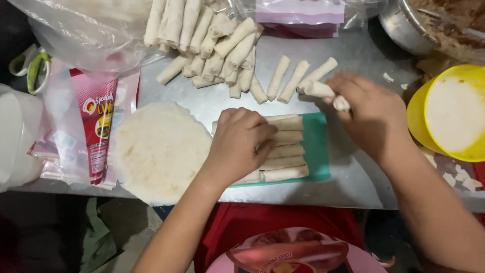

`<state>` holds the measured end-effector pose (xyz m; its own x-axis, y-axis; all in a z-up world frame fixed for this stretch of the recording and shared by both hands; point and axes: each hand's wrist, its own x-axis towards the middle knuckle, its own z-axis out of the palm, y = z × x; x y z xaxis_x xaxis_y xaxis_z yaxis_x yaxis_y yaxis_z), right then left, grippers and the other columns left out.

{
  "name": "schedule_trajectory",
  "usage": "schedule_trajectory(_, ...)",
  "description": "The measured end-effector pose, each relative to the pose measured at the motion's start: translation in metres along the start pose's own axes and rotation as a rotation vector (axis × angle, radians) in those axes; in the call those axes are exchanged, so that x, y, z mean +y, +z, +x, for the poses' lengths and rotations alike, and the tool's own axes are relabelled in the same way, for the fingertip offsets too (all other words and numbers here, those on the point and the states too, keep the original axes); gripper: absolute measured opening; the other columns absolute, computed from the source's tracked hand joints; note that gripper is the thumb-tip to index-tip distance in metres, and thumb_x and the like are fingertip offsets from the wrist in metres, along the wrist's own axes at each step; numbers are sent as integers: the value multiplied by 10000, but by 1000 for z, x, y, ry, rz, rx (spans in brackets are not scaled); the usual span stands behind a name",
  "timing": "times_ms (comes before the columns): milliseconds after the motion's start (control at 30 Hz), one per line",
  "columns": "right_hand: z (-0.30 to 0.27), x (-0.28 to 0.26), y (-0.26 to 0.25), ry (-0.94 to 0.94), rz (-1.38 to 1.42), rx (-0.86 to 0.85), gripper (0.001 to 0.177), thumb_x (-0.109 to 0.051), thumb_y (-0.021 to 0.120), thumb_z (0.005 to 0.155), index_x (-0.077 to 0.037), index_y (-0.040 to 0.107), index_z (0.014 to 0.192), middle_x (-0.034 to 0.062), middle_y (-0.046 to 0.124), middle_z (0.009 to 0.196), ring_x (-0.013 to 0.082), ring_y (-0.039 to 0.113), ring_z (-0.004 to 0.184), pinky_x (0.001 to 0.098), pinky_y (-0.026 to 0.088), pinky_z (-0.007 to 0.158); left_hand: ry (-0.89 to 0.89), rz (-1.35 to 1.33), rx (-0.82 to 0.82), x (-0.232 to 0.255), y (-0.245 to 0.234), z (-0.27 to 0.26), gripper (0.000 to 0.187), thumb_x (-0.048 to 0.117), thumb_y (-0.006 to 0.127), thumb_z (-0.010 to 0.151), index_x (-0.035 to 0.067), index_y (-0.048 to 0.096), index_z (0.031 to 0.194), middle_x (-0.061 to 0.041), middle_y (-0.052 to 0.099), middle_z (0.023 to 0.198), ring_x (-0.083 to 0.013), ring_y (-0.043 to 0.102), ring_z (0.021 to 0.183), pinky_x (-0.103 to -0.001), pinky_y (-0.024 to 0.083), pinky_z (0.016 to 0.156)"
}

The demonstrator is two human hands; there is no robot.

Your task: Preparing spring rolls by rolling filling into wrappers and then carefully arranging them into plastic bags for packaging.

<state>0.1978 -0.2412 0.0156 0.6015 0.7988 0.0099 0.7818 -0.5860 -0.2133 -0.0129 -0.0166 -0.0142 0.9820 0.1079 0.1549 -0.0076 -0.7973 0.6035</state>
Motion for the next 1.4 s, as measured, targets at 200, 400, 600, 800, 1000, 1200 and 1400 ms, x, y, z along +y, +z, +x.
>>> schedule_trajectory(200,-57,3,55,-94,377,100,380,-312,831,899,-202,726,1247,104,782,1054,407,757,1056,575,594,893,-108,-51,71,-6,13,-4,131,324,816,931,207,853,977,37,652,816,-226,636,958,-453,452,994)
schedule_trajectory(400,-70,-26,64,-35,583,22,234,-248,763,989,-208,809,1216,8,786,1048,349,795,987,419,640,865,-112,-216,200,-6,11,-6,41,225,808,955,234,845,940,26,720,928,-237,665,1119,-451,432,1096)
schedule_trajectory(600,-61,-34,85,-275,284,202,293,-261,845,917,-240,816,1208,-38,676,1121,235,753,1037,336,615,844,-59,-271,93,9,-6,-4,738,165,871,741,102,637,1438,-156,679,1449,-403,583,1414,-554,421,1152)
schedule_trajectory(800,-62,-28,49,73,814,-152,593,53,854,731,-96,745,1295,166,709,1315,468,672,1312,504,636,982,-98,-133,-70,13,-11,-2,703,266,871,875,96,633,1514,-138,751,1354,-346,660,1325,-556,367,1212)
schedule_trajectory(1000,-77,-12,69,-70,391,37,353,-15,704,990,-204,771,1280,101,701,1355,428,680,1319,530,610,992,-80,-134,-59,13,-12,0,665,339,834,917,96,660,1511,-160,715,1457,-372,628,1382,-558,373,1189)
schedule_trajectory(1200,-95,-18,78,-230,384,218,391,-263,909,881,-199,772,1241,21,718,975,307,764,908,421,657,812,-77,-193,1,8,-7,-1,616,280,805,927,91,677,1499,-157,743,1419,-372,660,1353,-581,385,1194)
schedule_trajectory(1400,-96,-33,79,-114,469,275,256,-212,942,859,-188,811,1077,-56,767,977,201,784,868,283,657,782,-139,-424,123,0,-3,-6,433,272,596,1100,114,691,1492,-125,756,1420,-353,665,1376,-537,412,1196)
